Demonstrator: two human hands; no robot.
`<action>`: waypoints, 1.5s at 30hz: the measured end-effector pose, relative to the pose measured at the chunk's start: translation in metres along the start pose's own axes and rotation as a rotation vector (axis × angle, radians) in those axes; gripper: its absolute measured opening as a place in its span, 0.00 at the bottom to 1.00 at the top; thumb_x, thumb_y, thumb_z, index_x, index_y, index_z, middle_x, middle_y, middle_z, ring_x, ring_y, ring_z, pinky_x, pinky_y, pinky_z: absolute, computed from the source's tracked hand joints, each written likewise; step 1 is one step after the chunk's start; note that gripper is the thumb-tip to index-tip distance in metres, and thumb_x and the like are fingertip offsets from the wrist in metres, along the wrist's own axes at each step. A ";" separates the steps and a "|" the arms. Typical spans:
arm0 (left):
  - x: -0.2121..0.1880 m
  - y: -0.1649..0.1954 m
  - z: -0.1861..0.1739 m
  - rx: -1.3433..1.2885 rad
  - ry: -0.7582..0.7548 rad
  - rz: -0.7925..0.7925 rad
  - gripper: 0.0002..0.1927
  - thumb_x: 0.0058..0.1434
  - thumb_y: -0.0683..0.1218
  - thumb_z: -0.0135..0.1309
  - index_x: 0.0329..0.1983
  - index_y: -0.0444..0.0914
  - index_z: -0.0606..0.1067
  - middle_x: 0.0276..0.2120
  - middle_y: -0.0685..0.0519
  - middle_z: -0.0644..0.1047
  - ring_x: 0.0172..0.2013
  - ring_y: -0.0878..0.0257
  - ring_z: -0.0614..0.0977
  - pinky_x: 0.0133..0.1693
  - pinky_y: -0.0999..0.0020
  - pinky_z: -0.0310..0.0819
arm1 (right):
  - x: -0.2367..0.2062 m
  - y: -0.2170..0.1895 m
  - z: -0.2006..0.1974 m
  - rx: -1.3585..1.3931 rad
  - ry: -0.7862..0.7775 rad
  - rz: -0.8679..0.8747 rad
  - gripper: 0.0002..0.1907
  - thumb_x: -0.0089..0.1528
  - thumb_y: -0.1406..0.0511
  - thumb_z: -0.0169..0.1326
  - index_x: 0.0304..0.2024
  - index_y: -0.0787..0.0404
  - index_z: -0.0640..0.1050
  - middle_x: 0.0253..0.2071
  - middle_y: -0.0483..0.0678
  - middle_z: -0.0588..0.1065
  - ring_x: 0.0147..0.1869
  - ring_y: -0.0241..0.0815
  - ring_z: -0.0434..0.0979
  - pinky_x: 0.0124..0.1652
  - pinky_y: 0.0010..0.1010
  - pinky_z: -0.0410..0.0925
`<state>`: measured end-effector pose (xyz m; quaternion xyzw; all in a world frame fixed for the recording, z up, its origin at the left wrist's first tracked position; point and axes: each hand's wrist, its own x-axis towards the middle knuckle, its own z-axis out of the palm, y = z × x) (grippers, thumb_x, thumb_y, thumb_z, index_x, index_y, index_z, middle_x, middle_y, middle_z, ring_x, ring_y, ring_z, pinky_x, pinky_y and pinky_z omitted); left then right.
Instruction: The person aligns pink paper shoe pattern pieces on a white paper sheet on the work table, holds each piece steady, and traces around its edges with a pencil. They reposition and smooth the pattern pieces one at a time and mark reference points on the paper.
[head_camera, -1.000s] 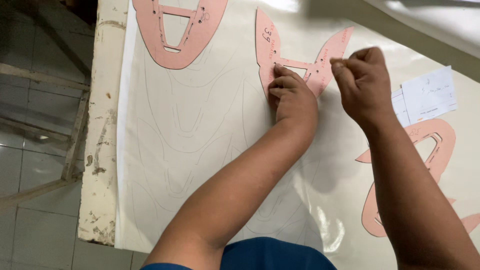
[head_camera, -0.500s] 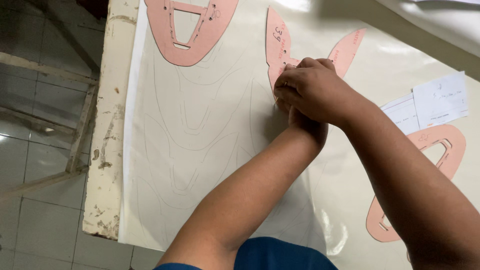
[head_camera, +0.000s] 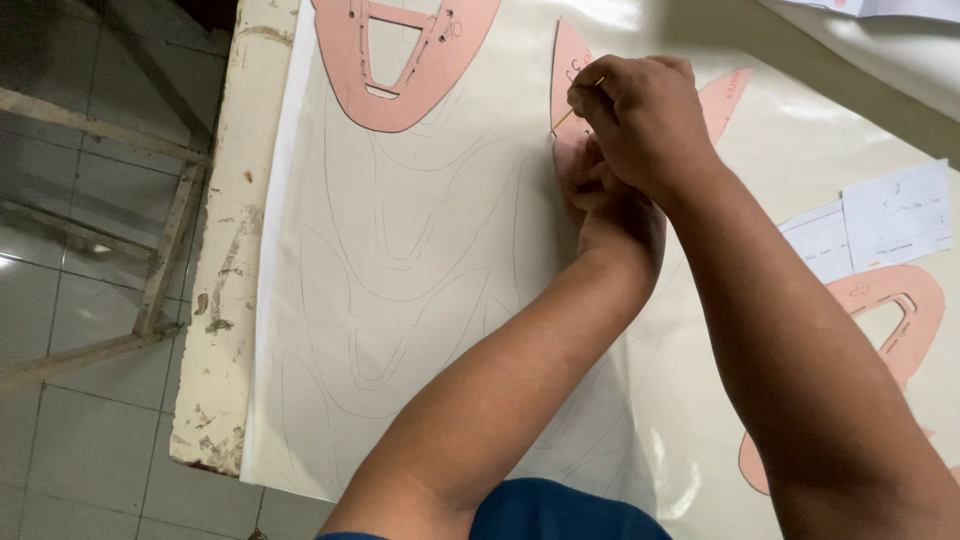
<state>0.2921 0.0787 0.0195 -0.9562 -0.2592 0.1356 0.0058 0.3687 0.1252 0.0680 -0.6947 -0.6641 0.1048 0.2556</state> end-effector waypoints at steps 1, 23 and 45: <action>0.000 0.000 -0.001 0.000 -0.004 0.003 0.26 0.59 0.46 0.51 0.60 0.30 0.71 0.61 0.31 0.68 0.52 0.44 0.72 0.47 0.51 0.67 | 0.000 -0.001 0.000 0.002 0.020 -0.019 0.06 0.71 0.64 0.58 0.43 0.59 0.82 0.36 0.47 0.80 0.43 0.49 0.78 0.60 0.41 0.61; -0.038 -0.114 0.022 -0.695 0.140 -0.111 0.46 0.56 0.55 0.64 0.74 0.43 0.56 0.76 0.54 0.46 0.75 0.53 0.42 0.70 0.43 0.29 | -0.111 0.038 -0.017 -0.031 0.027 0.693 0.34 0.64 0.59 0.63 0.70 0.58 0.68 0.59 0.51 0.65 0.62 0.47 0.73 0.57 0.38 0.68; -0.039 -0.128 0.029 -0.712 0.157 -0.040 0.52 0.58 0.61 0.64 0.77 0.40 0.51 0.78 0.51 0.43 0.77 0.55 0.40 0.72 0.45 0.25 | -0.112 0.040 -0.018 0.003 0.034 0.662 0.34 0.65 0.58 0.63 0.71 0.56 0.69 0.58 0.50 0.66 0.62 0.45 0.73 0.55 0.36 0.69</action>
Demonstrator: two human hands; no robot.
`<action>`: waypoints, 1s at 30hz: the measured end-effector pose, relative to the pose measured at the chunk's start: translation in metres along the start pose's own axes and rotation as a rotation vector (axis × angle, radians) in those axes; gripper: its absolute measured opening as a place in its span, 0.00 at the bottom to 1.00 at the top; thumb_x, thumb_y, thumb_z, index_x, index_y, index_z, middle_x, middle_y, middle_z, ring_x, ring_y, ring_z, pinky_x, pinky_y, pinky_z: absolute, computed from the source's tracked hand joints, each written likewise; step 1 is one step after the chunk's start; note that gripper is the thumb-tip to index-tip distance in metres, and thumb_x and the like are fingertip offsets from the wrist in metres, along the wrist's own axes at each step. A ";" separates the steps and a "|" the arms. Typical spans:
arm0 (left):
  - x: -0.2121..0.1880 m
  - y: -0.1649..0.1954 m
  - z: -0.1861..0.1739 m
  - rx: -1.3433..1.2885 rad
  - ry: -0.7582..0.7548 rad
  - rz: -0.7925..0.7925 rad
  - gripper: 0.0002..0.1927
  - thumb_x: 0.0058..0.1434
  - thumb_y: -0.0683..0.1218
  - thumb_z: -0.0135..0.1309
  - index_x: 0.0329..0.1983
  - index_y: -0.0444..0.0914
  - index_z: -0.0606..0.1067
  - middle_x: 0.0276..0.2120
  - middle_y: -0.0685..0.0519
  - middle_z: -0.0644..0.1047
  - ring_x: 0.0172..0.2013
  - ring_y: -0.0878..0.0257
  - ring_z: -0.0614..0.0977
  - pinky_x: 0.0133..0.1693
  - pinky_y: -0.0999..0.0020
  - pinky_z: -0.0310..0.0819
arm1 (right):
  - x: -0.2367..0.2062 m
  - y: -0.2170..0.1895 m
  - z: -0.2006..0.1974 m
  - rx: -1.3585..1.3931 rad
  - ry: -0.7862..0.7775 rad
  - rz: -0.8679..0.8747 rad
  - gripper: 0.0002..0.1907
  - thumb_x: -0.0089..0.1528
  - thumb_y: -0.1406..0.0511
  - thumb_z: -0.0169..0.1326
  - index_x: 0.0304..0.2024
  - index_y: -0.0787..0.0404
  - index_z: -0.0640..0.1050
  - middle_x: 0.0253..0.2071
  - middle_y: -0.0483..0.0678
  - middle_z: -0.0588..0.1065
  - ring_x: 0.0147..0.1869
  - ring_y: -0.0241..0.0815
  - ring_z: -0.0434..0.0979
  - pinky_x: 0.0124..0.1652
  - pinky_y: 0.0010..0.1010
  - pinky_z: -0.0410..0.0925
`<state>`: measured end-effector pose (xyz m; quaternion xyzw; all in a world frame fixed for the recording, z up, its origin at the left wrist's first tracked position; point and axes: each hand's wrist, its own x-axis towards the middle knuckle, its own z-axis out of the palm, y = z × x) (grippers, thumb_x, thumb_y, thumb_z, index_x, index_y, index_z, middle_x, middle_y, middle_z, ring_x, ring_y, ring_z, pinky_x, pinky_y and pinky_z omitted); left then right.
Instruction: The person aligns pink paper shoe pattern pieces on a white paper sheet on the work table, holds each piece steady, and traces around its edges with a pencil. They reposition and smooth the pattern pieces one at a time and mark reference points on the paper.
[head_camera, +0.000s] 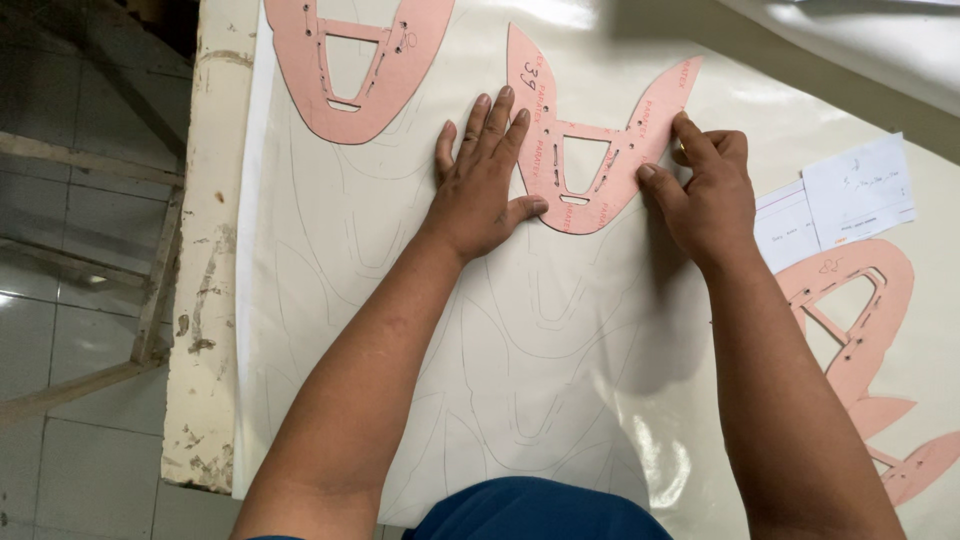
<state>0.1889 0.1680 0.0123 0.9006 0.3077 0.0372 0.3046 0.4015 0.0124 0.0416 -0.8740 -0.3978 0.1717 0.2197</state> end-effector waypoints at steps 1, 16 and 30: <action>0.000 0.000 0.000 0.002 0.001 0.005 0.52 0.58 0.61 0.64 0.77 0.39 0.51 0.78 0.51 0.43 0.77 0.55 0.40 0.72 0.45 0.25 | 0.000 0.000 0.000 -0.001 -0.003 0.005 0.34 0.64 0.58 0.63 0.71 0.56 0.70 0.58 0.50 0.66 0.62 0.45 0.73 0.55 0.36 0.69; 0.000 0.001 0.000 -0.016 -0.006 -0.004 0.52 0.58 0.60 0.63 0.78 0.40 0.51 0.78 0.53 0.42 0.77 0.56 0.39 0.72 0.46 0.24 | -0.001 0.003 0.000 0.018 0.018 0.034 0.32 0.63 0.59 0.66 0.68 0.57 0.73 0.56 0.48 0.68 0.45 0.39 0.74 0.44 0.34 0.71; -0.001 0.000 -0.003 -0.021 -0.015 0.009 0.52 0.57 0.60 0.65 0.77 0.39 0.52 0.78 0.52 0.43 0.77 0.55 0.40 0.72 0.45 0.25 | -0.004 0.004 0.000 0.047 0.022 -0.006 0.33 0.62 0.60 0.66 0.68 0.58 0.74 0.55 0.48 0.68 0.42 0.37 0.73 0.44 0.32 0.71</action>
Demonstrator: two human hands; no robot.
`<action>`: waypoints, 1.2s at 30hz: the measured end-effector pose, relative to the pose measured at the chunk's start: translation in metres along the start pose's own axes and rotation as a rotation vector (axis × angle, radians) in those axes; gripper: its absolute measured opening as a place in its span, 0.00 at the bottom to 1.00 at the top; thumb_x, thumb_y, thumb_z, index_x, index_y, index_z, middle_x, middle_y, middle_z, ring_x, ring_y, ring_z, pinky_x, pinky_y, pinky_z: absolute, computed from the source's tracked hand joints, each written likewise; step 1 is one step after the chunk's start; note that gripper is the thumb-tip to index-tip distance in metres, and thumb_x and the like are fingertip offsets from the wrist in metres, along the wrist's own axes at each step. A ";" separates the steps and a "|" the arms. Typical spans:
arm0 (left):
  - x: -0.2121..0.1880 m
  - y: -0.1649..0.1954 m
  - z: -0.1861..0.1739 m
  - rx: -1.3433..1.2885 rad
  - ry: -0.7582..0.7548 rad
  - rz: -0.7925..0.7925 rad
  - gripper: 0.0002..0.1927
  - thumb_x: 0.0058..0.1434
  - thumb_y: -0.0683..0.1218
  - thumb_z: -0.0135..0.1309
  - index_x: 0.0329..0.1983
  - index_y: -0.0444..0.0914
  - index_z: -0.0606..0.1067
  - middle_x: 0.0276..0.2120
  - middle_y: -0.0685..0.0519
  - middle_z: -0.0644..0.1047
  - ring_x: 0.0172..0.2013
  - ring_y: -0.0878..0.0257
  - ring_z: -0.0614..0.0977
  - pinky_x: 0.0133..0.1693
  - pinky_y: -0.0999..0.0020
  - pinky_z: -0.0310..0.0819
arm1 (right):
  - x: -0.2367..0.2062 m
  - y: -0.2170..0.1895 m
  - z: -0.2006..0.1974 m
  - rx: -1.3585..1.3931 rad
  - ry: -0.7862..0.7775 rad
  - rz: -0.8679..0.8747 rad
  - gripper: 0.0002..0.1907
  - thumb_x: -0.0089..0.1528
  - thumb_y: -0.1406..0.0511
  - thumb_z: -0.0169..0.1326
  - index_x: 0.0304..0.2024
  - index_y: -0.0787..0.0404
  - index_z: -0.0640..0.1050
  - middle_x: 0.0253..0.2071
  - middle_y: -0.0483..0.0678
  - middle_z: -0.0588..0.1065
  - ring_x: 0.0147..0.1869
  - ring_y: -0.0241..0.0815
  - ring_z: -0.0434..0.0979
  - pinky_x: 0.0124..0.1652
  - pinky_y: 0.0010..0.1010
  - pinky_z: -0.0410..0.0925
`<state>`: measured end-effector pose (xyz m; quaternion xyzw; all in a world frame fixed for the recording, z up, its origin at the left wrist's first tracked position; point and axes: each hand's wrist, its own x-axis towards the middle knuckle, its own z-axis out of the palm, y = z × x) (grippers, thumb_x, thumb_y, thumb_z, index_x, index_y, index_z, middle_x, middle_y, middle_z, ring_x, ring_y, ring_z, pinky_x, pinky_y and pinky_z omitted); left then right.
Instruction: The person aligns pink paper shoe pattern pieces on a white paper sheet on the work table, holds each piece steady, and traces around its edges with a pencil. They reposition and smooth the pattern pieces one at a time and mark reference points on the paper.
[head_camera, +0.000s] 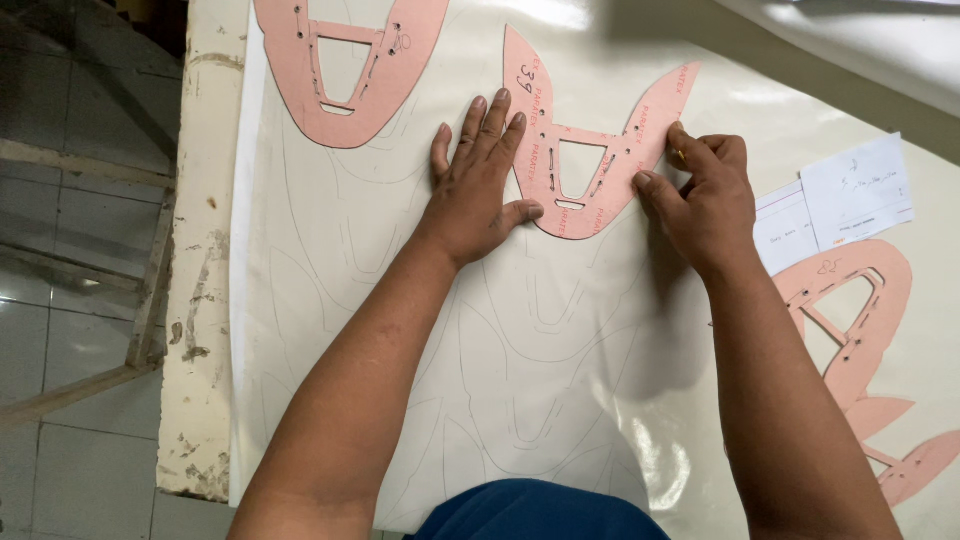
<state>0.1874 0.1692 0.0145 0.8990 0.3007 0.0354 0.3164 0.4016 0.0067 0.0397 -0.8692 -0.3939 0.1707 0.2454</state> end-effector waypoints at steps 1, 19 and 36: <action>0.000 0.000 0.000 0.003 0.003 0.004 0.52 0.57 0.60 0.65 0.77 0.39 0.52 0.78 0.52 0.43 0.77 0.55 0.40 0.72 0.45 0.24 | 0.000 0.000 0.000 -0.005 -0.002 0.006 0.33 0.62 0.59 0.66 0.68 0.58 0.74 0.55 0.49 0.68 0.42 0.38 0.73 0.44 0.32 0.71; 0.004 0.006 -0.004 0.046 -0.085 -0.056 0.51 0.61 0.58 0.60 0.78 0.39 0.46 0.78 0.53 0.38 0.77 0.56 0.36 0.72 0.45 0.22 | 0.001 -0.001 0.000 -0.037 -0.023 0.042 0.33 0.63 0.58 0.66 0.68 0.57 0.73 0.57 0.49 0.67 0.43 0.39 0.74 0.45 0.33 0.71; 0.018 0.026 -0.022 0.189 -0.206 -0.177 0.57 0.52 0.61 0.66 0.78 0.51 0.46 0.78 0.57 0.40 0.76 0.58 0.43 0.72 0.41 0.34 | 0.000 0.000 0.000 -0.033 -0.025 0.049 0.32 0.63 0.59 0.65 0.68 0.57 0.73 0.57 0.50 0.67 0.42 0.41 0.74 0.45 0.35 0.71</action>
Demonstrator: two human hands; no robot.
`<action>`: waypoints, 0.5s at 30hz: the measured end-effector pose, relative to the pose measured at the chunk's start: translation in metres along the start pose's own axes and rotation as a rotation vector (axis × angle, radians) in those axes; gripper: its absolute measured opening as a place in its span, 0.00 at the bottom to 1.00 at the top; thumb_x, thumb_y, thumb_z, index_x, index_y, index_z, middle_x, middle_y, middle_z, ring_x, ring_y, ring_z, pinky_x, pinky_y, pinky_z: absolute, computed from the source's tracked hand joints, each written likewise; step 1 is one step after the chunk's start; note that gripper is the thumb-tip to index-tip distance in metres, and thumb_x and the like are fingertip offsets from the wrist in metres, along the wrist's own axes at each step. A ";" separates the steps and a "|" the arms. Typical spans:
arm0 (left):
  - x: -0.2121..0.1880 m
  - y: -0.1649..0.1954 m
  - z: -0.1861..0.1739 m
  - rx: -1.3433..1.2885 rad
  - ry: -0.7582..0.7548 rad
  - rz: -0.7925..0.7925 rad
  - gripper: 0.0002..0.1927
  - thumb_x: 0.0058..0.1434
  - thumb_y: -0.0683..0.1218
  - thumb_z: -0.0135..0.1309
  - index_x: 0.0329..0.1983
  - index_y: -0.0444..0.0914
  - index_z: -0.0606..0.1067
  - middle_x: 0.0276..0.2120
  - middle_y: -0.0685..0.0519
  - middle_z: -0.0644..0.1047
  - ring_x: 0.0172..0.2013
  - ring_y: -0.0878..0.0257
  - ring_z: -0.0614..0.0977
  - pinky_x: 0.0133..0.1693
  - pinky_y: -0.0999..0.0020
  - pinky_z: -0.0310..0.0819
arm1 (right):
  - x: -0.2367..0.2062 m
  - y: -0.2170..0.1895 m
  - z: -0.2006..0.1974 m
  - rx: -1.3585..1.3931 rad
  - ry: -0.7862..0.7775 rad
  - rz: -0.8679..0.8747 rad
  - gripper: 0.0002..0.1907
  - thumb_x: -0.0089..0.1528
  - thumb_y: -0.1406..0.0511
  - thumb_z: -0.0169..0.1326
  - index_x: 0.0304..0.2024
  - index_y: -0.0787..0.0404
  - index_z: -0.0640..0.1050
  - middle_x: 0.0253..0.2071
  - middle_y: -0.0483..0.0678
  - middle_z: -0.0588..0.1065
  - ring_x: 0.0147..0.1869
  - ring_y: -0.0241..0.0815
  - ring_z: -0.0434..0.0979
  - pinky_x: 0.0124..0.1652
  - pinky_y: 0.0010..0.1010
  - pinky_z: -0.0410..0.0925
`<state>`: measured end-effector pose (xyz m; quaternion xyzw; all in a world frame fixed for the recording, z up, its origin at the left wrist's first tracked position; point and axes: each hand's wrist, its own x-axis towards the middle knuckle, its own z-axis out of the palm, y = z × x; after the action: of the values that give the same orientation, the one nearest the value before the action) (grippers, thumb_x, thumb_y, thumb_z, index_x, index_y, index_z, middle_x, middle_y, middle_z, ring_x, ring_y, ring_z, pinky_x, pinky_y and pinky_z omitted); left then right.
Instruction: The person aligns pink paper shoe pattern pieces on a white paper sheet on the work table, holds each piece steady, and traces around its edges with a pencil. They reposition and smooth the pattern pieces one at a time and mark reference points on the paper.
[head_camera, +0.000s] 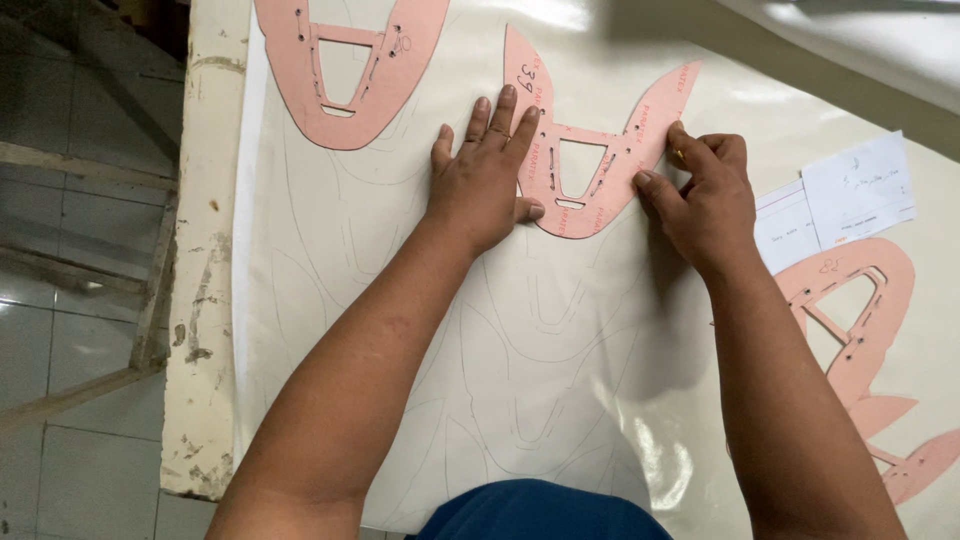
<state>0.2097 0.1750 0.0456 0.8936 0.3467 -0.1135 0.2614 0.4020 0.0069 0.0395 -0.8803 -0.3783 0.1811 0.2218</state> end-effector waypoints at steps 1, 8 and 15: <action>-0.001 0.001 -0.001 0.009 0.000 0.005 0.56 0.52 0.62 0.66 0.78 0.52 0.47 0.78 0.56 0.41 0.77 0.57 0.44 0.72 0.41 0.35 | 0.000 0.001 -0.001 0.001 -0.011 -0.003 0.31 0.63 0.59 0.65 0.68 0.58 0.73 0.57 0.50 0.67 0.42 0.41 0.74 0.45 0.34 0.71; 0.006 0.017 -0.012 0.143 -0.091 -0.027 0.55 0.57 0.58 0.65 0.78 0.43 0.45 0.78 0.49 0.39 0.75 0.48 0.45 0.68 0.35 0.41 | 0.002 -0.016 -0.007 0.091 0.135 -0.340 0.10 0.77 0.65 0.56 0.53 0.64 0.84 0.49 0.51 0.69 0.50 0.43 0.71 0.51 0.33 0.71; 0.003 0.021 -0.019 0.148 -0.114 -0.031 0.54 0.57 0.57 0.65 0.78 0.43 0.45 0.77 0.49 0.40 0.75 0.47 0.46 0.68 0.35 0.42 | 0.001 -0.066 0.008 0.391 -0.159 -0.218 0.13 0.71 0.63 0.51 0.51 0.65 0.78 0.41 0.49 0.82 0.46 0.39 0.82 0.46 0.29 0.73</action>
<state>0.2267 0.1736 0.0684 0.8970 0.3358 -0.1936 0.2123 0.3604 0.0503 0.0677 -0.7574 -0.4452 0.2946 0.3760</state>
